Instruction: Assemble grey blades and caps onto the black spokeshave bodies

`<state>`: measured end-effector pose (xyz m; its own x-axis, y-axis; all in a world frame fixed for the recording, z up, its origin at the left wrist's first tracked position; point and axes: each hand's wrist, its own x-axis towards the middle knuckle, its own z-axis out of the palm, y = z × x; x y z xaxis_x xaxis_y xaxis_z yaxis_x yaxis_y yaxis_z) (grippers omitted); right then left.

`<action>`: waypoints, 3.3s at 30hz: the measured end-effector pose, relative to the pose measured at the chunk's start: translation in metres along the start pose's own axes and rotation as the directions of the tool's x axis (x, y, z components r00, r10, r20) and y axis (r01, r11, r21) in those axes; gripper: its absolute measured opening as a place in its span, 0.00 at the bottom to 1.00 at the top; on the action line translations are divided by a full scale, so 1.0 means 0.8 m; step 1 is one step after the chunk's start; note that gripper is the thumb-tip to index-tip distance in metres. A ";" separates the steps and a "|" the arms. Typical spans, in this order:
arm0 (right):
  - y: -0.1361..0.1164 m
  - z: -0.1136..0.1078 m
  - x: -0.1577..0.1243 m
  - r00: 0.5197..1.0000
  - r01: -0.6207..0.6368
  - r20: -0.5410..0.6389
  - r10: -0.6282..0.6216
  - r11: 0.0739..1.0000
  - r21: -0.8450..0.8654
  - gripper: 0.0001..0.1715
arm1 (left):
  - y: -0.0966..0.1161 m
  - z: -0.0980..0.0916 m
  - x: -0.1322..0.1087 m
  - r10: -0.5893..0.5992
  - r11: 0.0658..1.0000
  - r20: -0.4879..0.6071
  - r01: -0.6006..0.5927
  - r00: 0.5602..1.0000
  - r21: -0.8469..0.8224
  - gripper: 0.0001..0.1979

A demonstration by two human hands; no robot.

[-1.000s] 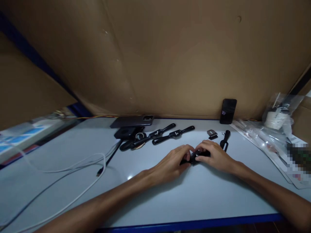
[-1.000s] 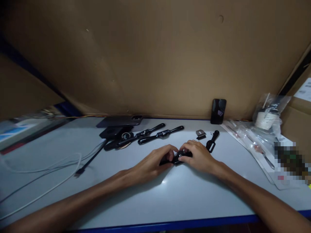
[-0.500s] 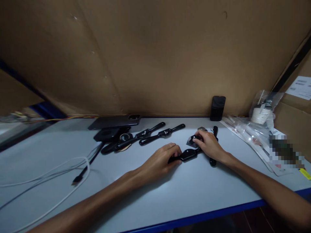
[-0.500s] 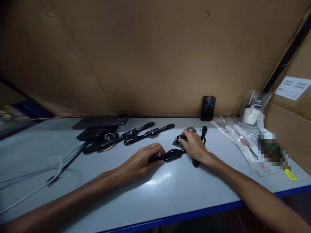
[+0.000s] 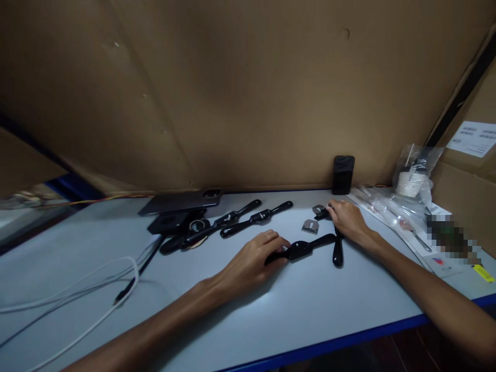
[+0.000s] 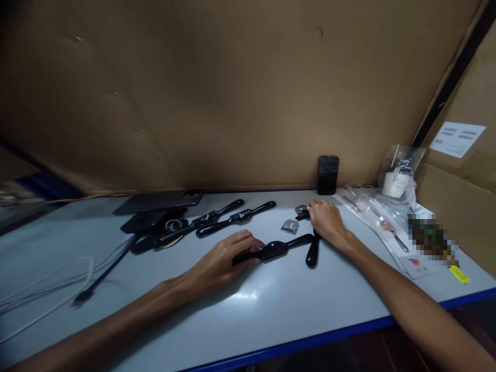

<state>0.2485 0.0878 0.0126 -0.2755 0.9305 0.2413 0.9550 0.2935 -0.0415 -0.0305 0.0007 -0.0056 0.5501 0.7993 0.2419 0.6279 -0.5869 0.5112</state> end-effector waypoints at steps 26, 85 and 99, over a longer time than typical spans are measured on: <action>0.002 0.014 0.002 0.984 0.131 -0.142 -0.105 0.974 0.185 0.12 | -0.107 -0.021 0.016 -0.127 0.902 -0.302 0.237 0.945 0.361 0.16; -0.066 0.015 -0.083 0.912 0.388 -0.149 -0.381 0.692 0.609 0.10 | 0.013 -0.007 0.011 -0.056 0.970 0.145 0.019 0.988 0.241 0.18; -0.075 0.017 -0.067 0.914 0.390 -0.202 -0.353 0.623 0.678 0.12 | 0.015 -0.010 0.012 -0.028 0.963 0.172 -0.020 0.985 0.270 0.19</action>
<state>0.2047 0.0230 -0.0108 -0.5670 0.7022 0.4307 0.4129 0.6947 -0.5890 -0.0223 0.0021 0.0096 0.6189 0.7811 0.0822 0.7422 -0.6159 0.2643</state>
